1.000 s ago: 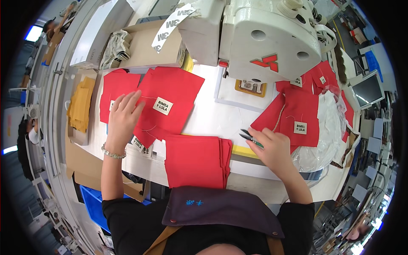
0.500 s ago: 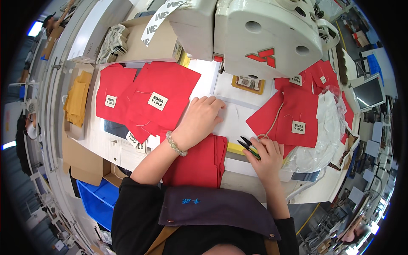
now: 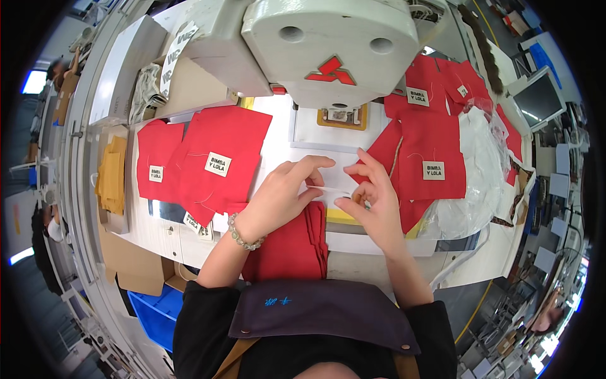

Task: The person sews white rectangular labels onto red fabric pieces using a sewing machine. They repeatedly pick up a red fabric piece, place a label on it, align it under the machine's needle, and sew it in place. After sewing, they cut the thread and move the finished piece to a stack on the left.

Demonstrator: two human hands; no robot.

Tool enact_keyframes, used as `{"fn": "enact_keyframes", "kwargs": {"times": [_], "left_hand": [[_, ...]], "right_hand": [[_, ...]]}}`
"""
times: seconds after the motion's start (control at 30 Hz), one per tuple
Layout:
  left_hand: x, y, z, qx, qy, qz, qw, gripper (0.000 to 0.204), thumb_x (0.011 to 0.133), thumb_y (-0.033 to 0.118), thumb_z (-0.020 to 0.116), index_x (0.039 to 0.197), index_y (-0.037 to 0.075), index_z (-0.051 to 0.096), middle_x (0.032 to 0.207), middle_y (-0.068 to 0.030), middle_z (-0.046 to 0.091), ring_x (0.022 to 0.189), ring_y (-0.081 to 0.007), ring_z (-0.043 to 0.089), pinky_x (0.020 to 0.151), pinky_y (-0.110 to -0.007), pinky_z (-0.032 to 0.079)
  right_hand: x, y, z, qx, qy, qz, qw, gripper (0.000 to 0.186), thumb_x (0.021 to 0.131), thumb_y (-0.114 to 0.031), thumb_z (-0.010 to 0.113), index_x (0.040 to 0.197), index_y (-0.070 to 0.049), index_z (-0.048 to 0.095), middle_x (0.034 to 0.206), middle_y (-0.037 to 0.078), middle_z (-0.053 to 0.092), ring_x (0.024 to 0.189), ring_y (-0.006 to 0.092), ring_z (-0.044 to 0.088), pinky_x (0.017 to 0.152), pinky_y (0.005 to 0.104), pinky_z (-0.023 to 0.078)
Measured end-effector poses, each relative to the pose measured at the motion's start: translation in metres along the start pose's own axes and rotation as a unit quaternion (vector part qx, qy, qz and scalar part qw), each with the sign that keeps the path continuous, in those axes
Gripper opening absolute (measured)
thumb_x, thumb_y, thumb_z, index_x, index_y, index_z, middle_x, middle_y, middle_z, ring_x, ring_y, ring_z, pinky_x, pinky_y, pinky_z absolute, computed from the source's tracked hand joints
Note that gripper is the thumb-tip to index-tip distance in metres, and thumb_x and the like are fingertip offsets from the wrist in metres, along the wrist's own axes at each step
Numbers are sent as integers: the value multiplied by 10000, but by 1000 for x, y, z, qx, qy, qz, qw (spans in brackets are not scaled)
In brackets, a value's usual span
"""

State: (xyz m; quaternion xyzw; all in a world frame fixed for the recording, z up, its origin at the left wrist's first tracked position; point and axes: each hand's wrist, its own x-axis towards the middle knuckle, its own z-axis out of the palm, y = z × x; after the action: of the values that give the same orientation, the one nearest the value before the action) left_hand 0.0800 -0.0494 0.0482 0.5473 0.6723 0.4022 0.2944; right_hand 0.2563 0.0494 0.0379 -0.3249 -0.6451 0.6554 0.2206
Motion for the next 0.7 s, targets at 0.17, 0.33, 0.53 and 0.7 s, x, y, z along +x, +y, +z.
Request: {"fn": "enact_keyframes", "kwargs": {"times": [0.17, 0.33, 0.53, 0.7], "left_hand": [[3, 5, -5, 17, 33, 37, 999, 376, 772, -27, 731, 1125, 80, 658, 805, -29, 662, 721, -138, 630, 698, -282, 497], [9, -6, -10, -95, 50, -81, 991, 135, 797, -12, 724, 929, 22, 720, 846, -57, 690, 703, -160, 663, 644, -273, 524], [33, -26, -8, -137, -5, 36, 990, 204, 830, -23, 691, 1026, 14, 731, 1107, -110, 710, 952, -189, 694, 839, -278, 550], [45, -30, -8, -74, -59, 90, 991, 286, 847, -6, 668, 1131, 17, 695, 1239, -142, 655, 1113, -254, 649, 962, -332, 512]], "right_hand": [[24, 17, -14, 59, -111, -1, 992, 290, 801, -34, 756, 1073, -22, 656, 1036, 32, 581, 638, 29, 479, 551, 193, 364], [36, 2, -10, -79, -47, -128, 988, 131, 767, 2, 741, 868, -81, 726, 961, 2, 540, 671, 66, 447, 585, 226, 371], [63, 10, -24, -239, 9, -270, 933, 230, 702, 27, 714, 869, -130, 739, 983, 1, 526, 710, 150, 451, 665, 288, 403], [77, 19, -35, -293, 3, -287, 912, 230, 698, 6, 707, 867, -145, 740, 1018, 13, 526, 748, 189, 468, 769, 342, 406]]}}
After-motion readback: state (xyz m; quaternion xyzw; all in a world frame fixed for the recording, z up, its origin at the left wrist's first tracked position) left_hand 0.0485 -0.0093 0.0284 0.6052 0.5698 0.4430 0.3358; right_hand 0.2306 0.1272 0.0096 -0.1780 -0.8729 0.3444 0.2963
